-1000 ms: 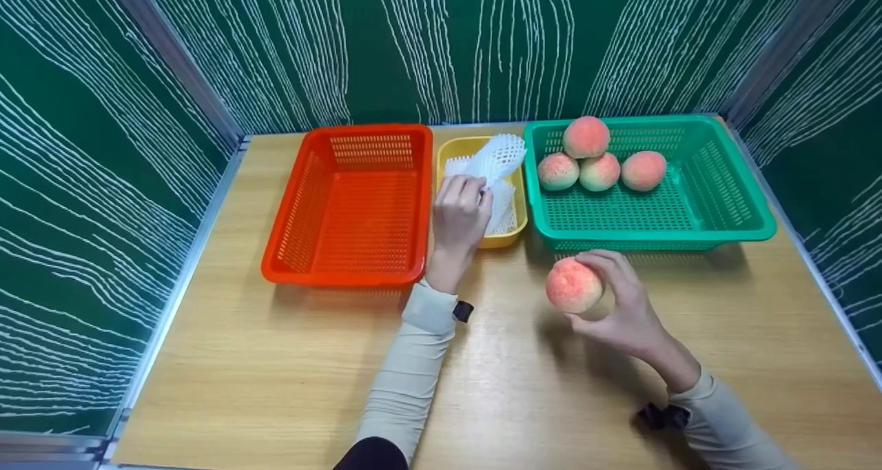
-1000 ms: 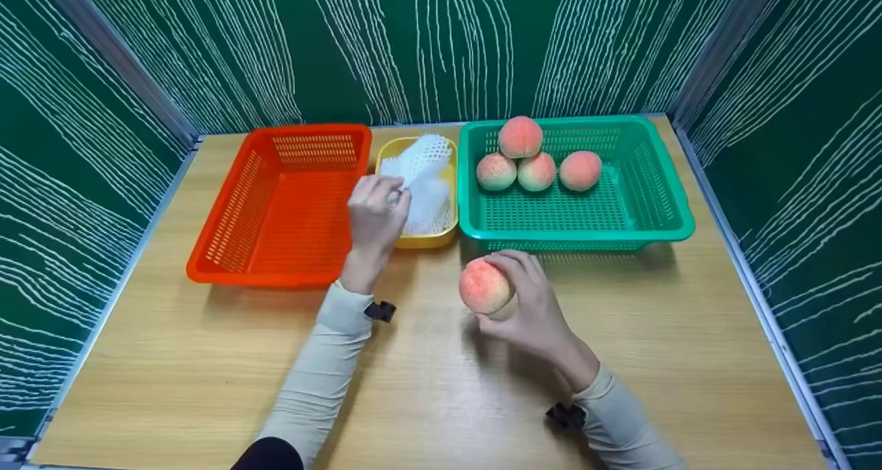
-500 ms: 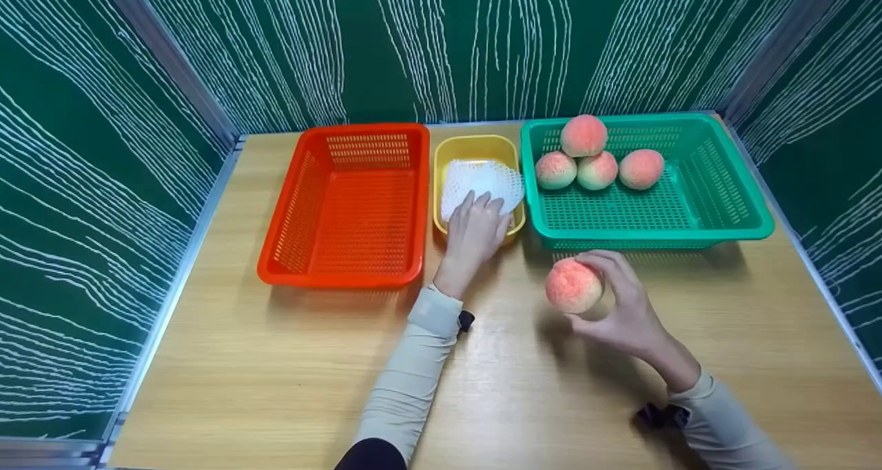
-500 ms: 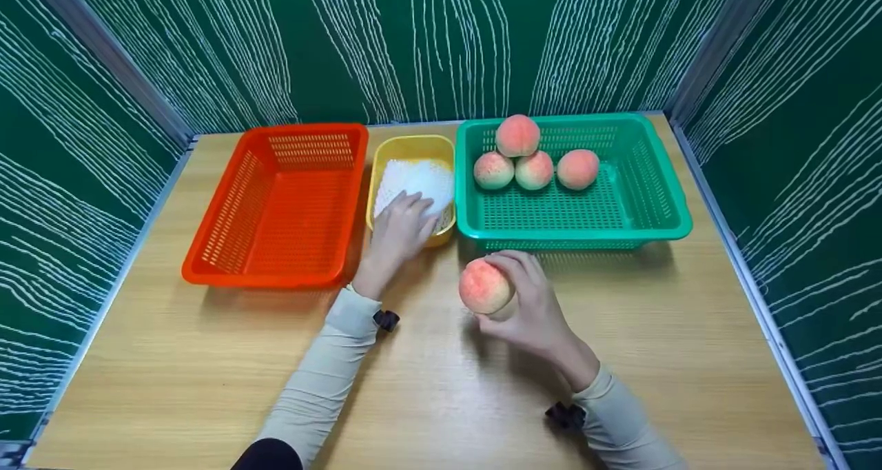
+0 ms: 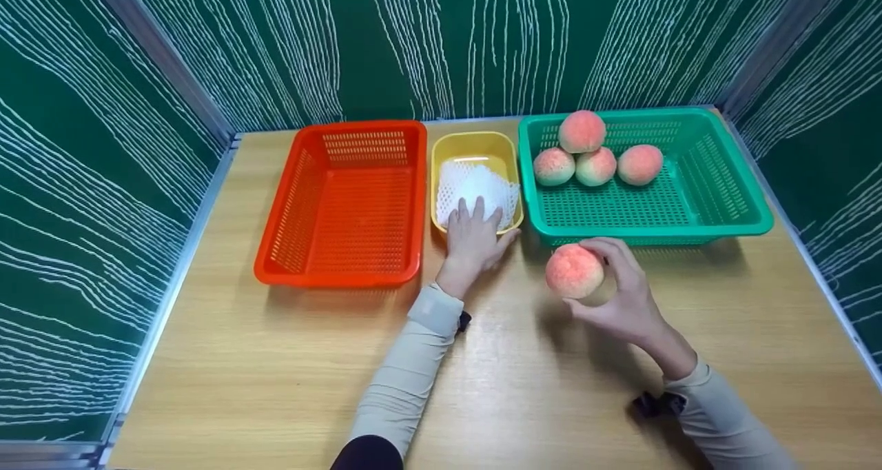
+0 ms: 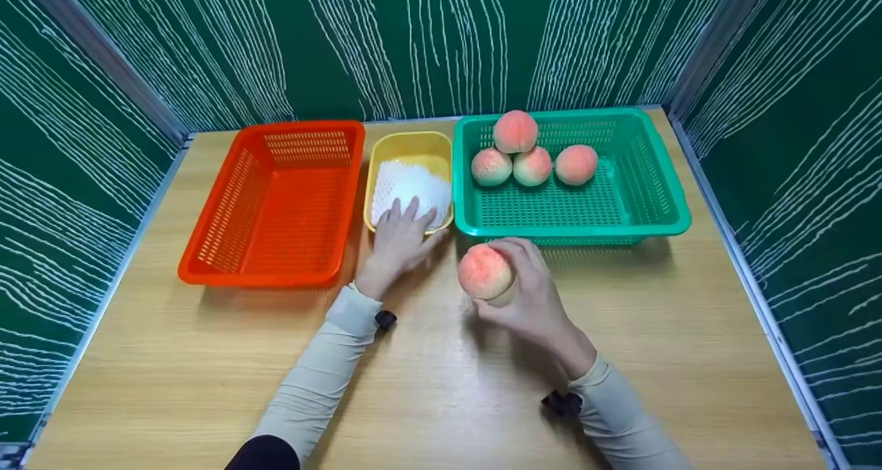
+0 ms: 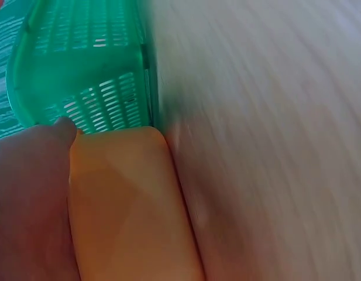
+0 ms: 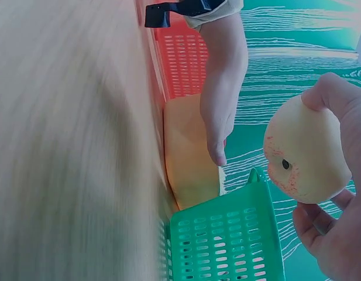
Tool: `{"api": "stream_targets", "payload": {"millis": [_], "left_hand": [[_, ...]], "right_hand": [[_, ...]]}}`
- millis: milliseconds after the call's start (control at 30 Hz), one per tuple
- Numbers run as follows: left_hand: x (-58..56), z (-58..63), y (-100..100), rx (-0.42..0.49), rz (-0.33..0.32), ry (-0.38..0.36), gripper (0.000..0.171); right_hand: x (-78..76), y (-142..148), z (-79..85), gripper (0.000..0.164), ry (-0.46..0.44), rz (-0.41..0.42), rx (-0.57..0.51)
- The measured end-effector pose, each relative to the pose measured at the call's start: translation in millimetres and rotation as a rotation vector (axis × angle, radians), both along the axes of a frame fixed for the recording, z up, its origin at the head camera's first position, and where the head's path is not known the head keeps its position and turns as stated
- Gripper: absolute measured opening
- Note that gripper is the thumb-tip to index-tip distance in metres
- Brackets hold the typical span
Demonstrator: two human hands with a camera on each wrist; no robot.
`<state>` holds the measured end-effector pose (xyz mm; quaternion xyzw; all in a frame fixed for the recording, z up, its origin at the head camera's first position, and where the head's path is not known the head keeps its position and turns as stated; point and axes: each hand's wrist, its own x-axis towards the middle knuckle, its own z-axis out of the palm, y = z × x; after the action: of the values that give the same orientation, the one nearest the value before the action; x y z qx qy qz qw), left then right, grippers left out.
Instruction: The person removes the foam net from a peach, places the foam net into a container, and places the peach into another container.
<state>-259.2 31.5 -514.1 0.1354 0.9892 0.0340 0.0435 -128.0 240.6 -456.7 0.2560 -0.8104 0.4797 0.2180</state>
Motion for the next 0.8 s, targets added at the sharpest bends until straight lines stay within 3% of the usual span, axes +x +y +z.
{"api": "stream_targets", "payload": {"millis": [200, 367, 467, 600, 800], "left_hand": [[-0.2, -1.3, 0, 0.001, -0.028, 0.041, 0.066], [2.6, 2.3, -2, 0.110, -0.066, 0.142, 0.058], [6.0, 7.0, -3, 0.161, -0.106, 0.261, 0.048], [12.8, 11.8, -2, 0.251, -0.171, 0.425, 0.034], [24.4, 21.9, 5, 0.464, -0.332, 0.474, 0.025]], "right_hand": [[-3.0, 2, 1.9, 0.073, -0.027, -0.028, -0.005], [-7.6, 4, 3.7, 0.073, -0.019, -0.024, -0.016], [-13.1, 4, 7.3, 0.073, 0.013, -0.024, -0.019], [-21.3, 5, 16.6, 0.074, 0.056, -0.038, -0.008], [-34.0, 5, 36.7, 0.068, 0.086, -0.091, -0.019]]}}
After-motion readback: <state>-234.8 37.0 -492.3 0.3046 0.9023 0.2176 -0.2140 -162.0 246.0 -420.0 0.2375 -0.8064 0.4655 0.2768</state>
